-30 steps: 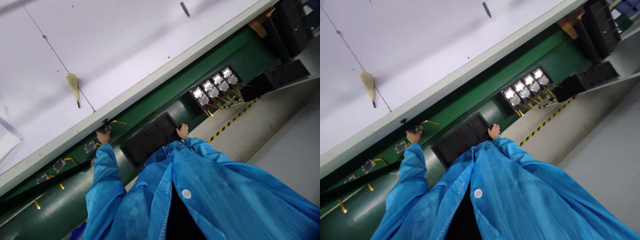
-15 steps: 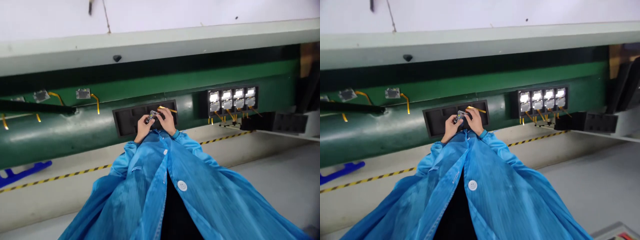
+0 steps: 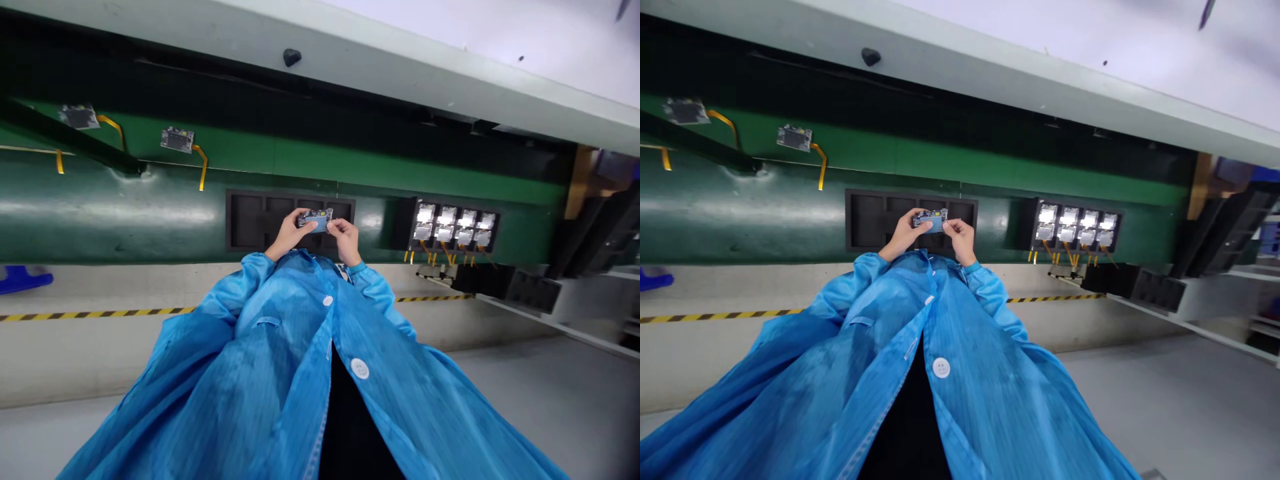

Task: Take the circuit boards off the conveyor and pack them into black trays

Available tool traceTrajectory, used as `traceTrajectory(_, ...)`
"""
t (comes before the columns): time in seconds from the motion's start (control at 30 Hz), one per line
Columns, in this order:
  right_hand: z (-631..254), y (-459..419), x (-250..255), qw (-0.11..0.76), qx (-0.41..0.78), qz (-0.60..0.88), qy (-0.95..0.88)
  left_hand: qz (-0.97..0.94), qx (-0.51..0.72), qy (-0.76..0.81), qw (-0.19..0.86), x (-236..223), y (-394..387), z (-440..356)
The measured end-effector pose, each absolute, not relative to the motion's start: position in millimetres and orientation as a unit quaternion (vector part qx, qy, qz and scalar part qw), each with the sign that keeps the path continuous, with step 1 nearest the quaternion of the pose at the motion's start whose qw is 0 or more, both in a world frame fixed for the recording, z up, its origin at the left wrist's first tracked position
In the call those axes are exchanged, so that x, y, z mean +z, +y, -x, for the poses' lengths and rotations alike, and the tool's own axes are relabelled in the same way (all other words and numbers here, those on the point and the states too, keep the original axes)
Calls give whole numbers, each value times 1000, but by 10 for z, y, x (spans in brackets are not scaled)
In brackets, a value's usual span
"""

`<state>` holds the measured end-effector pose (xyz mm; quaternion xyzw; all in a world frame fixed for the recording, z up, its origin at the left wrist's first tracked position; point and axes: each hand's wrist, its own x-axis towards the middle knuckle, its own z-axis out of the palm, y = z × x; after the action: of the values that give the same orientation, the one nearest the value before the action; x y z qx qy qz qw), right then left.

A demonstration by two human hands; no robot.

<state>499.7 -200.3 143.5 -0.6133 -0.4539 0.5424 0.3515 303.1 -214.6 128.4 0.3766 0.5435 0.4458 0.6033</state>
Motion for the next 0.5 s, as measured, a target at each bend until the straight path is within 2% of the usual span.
traceTrajectory(0.2, -5098, -1951, 1241, 379, 575, 621, -375, -354, 379, 451, 726, 1103, -2130, -3217)
traceTrajectory(0.5, -5339, -1827, 931, 388, 579, 686, -209, -171, 310, 484, 801, 864, -1893, -3761)
